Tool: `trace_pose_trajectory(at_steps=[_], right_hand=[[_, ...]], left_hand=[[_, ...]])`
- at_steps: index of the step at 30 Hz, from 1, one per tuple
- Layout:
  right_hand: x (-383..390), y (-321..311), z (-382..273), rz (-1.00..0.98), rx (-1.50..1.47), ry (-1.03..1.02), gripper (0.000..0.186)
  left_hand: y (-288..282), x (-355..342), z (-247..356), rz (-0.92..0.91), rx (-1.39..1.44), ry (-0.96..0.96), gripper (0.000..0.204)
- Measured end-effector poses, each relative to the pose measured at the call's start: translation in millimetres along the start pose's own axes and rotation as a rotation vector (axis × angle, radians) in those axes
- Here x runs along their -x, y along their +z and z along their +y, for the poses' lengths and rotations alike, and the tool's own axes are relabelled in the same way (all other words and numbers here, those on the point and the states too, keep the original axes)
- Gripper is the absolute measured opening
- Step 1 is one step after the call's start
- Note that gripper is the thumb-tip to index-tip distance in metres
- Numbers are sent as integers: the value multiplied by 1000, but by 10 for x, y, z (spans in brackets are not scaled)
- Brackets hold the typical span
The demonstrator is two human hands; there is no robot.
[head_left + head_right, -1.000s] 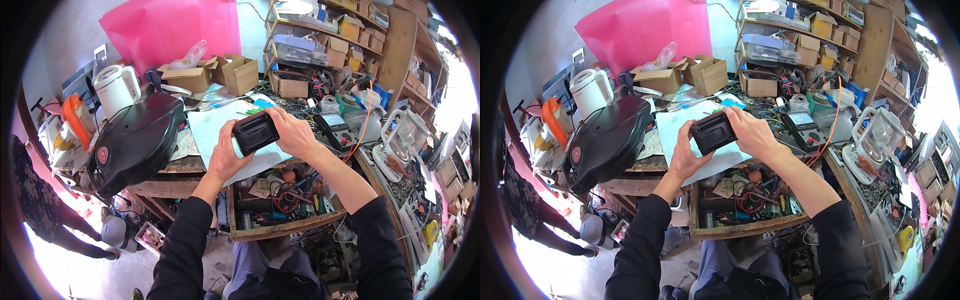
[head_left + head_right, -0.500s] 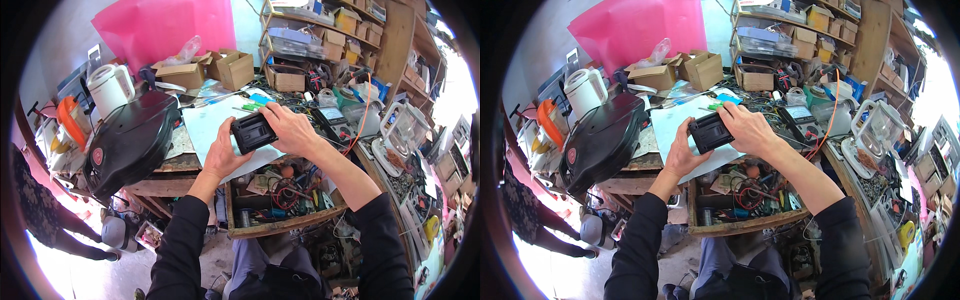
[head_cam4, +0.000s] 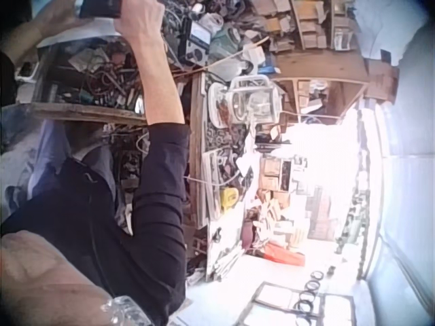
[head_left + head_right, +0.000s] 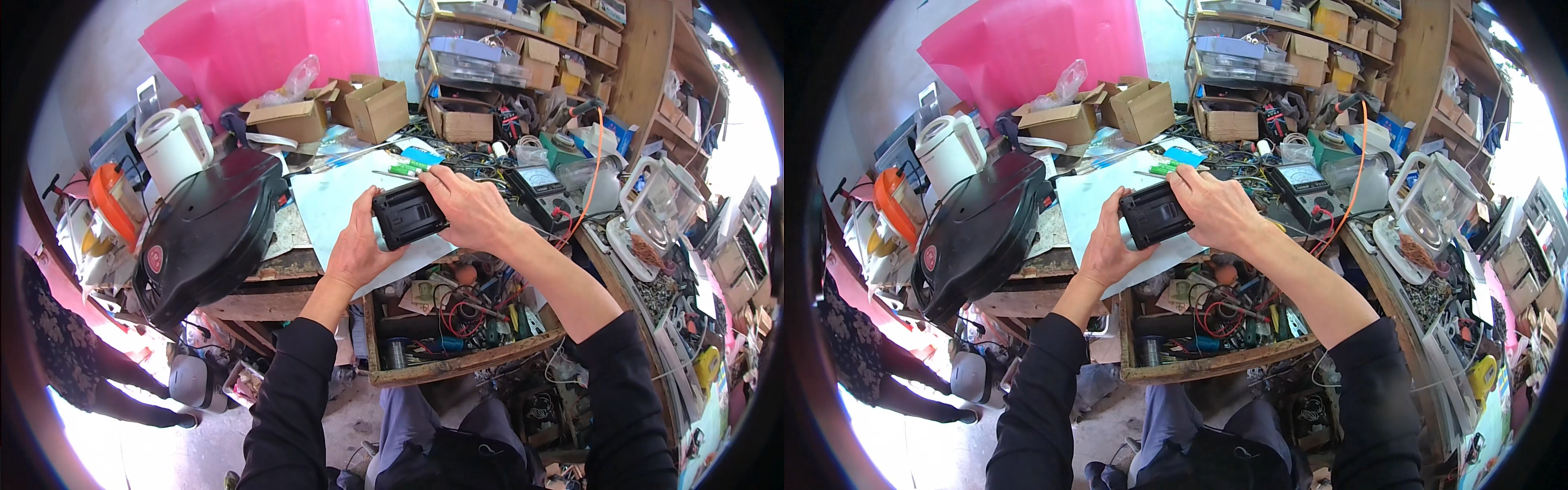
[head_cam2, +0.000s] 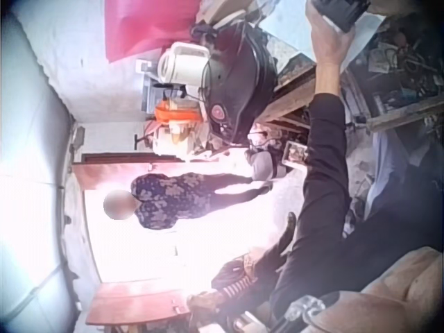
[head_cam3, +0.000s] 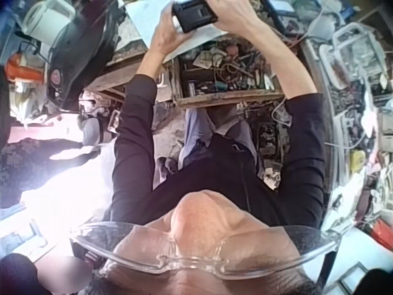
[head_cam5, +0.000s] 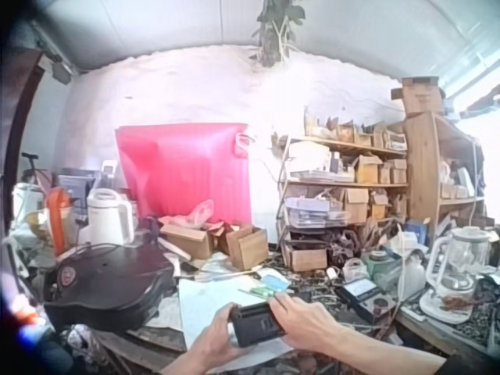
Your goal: The person disassembles a red digital device, removes the battery pack, and uses a screwdriver to unscrew and separate the internal circuit board from the casing. The person then reassembles the device by placing the circuit board back into the casing and closing it.
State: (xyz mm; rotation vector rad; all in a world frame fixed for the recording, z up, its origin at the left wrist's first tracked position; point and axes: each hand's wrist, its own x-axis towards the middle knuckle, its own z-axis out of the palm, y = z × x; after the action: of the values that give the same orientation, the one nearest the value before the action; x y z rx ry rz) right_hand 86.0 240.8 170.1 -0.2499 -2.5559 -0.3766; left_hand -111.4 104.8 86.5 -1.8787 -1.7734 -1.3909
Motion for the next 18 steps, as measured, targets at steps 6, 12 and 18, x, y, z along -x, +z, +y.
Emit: trace_pose_trajectory(at_steps=[6,12,18], right_hand=[[17,87,30,20,-2,9,79],[-7,58,72,19,-54,-25,85],[24,0,67,-12,-172,156,93]], left_hand=[[22,2,-19,-7,-21,-37,108],[12,-7,-43,-3,-2,-59,103],[46,-7,-68,71,11,4,102]])
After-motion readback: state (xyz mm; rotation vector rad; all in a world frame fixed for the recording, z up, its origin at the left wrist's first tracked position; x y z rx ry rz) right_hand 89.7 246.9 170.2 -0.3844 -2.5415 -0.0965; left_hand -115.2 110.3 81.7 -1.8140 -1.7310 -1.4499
